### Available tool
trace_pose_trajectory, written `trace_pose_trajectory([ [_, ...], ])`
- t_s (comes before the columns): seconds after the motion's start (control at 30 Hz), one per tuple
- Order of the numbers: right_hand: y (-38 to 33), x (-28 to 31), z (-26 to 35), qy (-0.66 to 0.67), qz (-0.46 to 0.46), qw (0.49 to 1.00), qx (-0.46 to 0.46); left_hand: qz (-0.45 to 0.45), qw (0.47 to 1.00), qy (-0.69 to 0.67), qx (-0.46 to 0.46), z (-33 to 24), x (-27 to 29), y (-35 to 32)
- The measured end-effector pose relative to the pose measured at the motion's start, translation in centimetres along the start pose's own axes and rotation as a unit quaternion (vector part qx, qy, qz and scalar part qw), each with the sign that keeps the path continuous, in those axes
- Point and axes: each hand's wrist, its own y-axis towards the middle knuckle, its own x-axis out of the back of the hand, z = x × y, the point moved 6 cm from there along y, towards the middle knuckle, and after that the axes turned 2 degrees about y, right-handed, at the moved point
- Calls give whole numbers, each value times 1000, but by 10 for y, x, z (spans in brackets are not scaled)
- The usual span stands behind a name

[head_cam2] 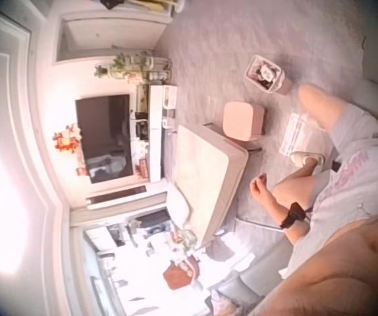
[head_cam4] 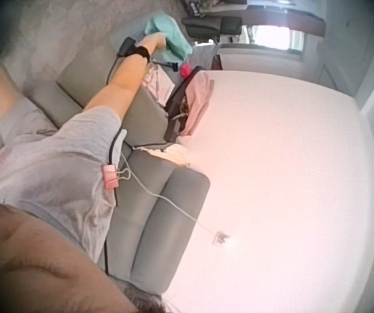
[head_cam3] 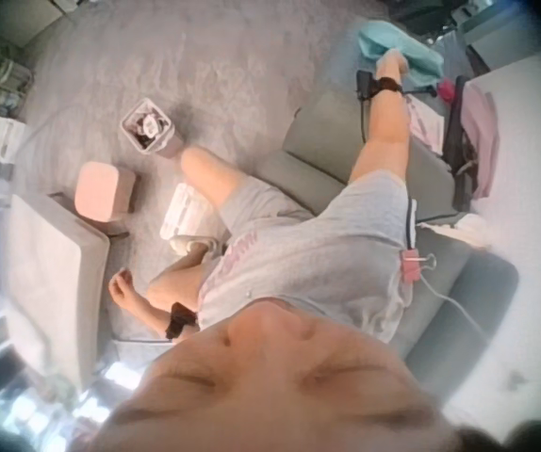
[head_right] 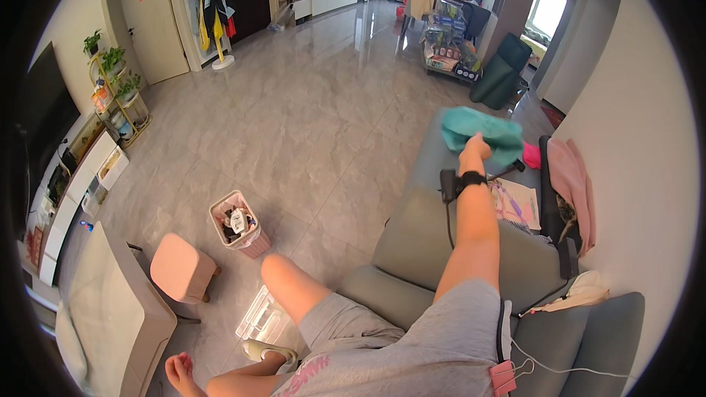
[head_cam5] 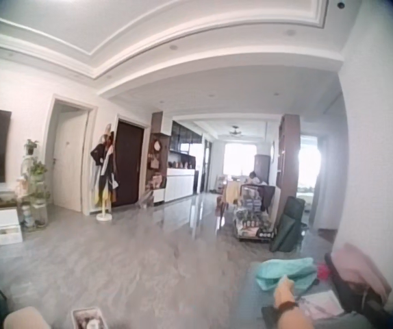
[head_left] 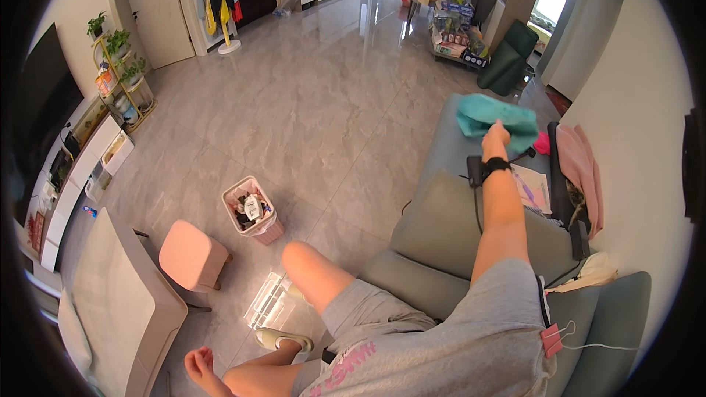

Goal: The person cleans a tiled living room floor using a cloth and a mop. They wipe a specific spot on the floor with a cloth, then use a mop to clean the area around a sofa and a coffee table. The person moves a small pink stool to clean underneath it.

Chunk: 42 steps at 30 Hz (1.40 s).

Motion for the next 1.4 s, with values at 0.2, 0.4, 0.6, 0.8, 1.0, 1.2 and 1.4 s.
trace_pose_trajectory([
  [0.2, -194, -27, -64, -46, 474, 878, -43, -160, 954, 254, -7, 9, 63, -49],
  [0.4, -443, 9, -115, -43, 741, 669, -38, -235, 878, 410, 77, 94, 157, -138],
  [0.6, -602, 79, -126, -26, 876, 482, -12, -301, 713, 581, 252, 88, 143, -277],
  [0.8, -709, 167, -136, -68, 946, 317, -18, -252, 712, 478, 447, 134, 107, -363],
  [1.0, -778, 184, -201, -172, 965, 195, -39, -275, 722, 309, 555, 154, 82, -347],
  [1.2, -879, 156, -259, -236, 960, 148, 15, -310, 689, 222, 617, 158, 79, -340],
  [1.4, -960, 223, -256, -235, 956, -46, 171, -282, 660, 225, 659, 82, 101, -309],
])
